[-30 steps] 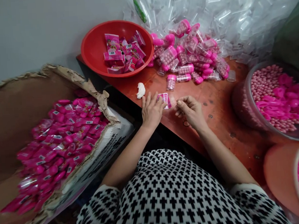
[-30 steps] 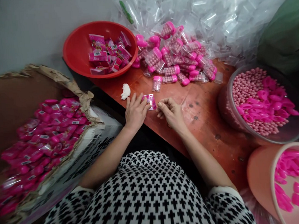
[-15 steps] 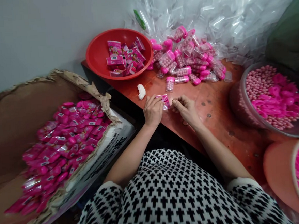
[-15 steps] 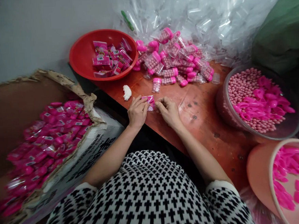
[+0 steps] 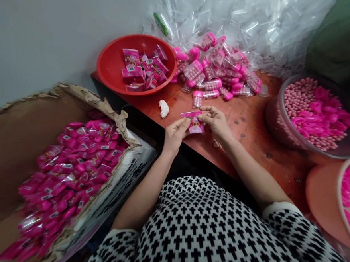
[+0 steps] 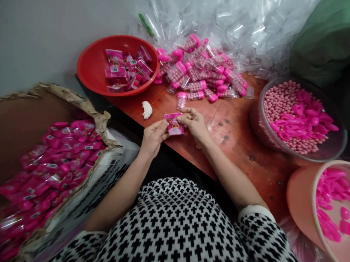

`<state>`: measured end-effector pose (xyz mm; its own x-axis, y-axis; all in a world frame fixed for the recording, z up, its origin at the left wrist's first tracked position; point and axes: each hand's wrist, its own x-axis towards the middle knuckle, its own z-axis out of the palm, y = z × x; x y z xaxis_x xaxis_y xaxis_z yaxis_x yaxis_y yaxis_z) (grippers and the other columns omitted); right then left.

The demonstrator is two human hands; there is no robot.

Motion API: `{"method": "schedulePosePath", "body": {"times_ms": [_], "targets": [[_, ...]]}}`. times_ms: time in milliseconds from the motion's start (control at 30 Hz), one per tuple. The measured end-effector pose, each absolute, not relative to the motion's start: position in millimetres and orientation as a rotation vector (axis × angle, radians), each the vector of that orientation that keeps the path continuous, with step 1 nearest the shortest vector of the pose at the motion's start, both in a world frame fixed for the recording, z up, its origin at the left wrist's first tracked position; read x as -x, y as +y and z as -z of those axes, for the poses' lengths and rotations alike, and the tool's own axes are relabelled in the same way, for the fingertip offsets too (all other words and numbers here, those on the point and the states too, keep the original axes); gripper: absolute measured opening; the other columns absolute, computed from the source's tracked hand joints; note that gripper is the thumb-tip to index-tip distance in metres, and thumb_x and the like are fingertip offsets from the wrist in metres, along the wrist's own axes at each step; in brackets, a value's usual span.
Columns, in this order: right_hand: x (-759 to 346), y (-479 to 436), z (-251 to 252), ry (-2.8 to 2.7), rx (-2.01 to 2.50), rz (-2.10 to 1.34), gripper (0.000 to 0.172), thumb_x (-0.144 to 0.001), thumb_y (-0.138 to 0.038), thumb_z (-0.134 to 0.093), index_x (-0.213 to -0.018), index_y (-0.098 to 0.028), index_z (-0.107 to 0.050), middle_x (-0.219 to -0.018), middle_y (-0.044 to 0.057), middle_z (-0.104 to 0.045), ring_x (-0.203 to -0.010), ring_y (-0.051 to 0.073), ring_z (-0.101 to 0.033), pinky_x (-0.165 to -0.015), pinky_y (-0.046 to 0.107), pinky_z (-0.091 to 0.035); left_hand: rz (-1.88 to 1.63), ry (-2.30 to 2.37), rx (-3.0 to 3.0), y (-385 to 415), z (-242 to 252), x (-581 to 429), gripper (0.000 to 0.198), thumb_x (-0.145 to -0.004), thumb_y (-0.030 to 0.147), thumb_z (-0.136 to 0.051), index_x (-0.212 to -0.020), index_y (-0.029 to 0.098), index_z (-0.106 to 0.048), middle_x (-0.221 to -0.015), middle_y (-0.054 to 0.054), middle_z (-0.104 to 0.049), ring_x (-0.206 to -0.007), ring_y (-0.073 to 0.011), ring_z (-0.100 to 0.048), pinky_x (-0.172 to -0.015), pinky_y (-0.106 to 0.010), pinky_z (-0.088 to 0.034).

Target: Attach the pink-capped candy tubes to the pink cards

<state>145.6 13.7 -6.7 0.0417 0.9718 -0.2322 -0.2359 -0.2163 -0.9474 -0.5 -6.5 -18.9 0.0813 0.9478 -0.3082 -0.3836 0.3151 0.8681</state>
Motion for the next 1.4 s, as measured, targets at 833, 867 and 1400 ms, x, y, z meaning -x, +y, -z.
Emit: {"method": "schedulePosePath", "body": {"times_ms": [833,867,1400], "targets": [[-128.4,78.8,3.6,-1.843,2.243,-0.354,0.047,-0.082,-0.043,-0.062,-0.113,-0.009,-0.056,-0.103,0.023,-0.067,-0.097,0.038,-0.064,-0.082,0.047,-0.046,-1.215,0.966,-0.036,2.7,17.4,22.1,0.020,-0.068,0.017,-0.079,-0.063,0.013,-0.060,-0.062,0.001,-0.065,-0.058,-0.0092,-0.063,-0.062,-0.023,-0.057],[-129.5,77.8,3.9,-1.854,2.231,-0.347,0.046,-0.082,-0.043,-0.062,-0.112,-0.009,-0.056,-0.102,0.023,-0.067,-0.096,0.038,-0.064,-0.081,0.047,-0.046,-1.218,0.965,-0.028,3.0,17.8,22.4,0.020,-0.070,0.017,-0.078,-0.063,0.013,-0.060,-0.063,0.000,-0.065,-0.059,-0.0094,-0.064,-0.063,-0.023,-0.058],[-138.3,36.0,-7.0,-1.773,1.833,-0.584,0.032,-0.083,-0.032,-0.052,-0.112,-0.019,-0.052,-0.079,0.004,-0.063,-0.069,0.023,-0.059,-0.073,0.038,-0.045,-1.321,0.926,0.085,16.9,9.3,9.4,0.003,-0.081,0.018,-0.069,-0.081,0.016,-0.066,-0.075,0.000,-0.070,-0.070,-0.0104,-0.069,-0.077,-0.025,-0.058]]}}
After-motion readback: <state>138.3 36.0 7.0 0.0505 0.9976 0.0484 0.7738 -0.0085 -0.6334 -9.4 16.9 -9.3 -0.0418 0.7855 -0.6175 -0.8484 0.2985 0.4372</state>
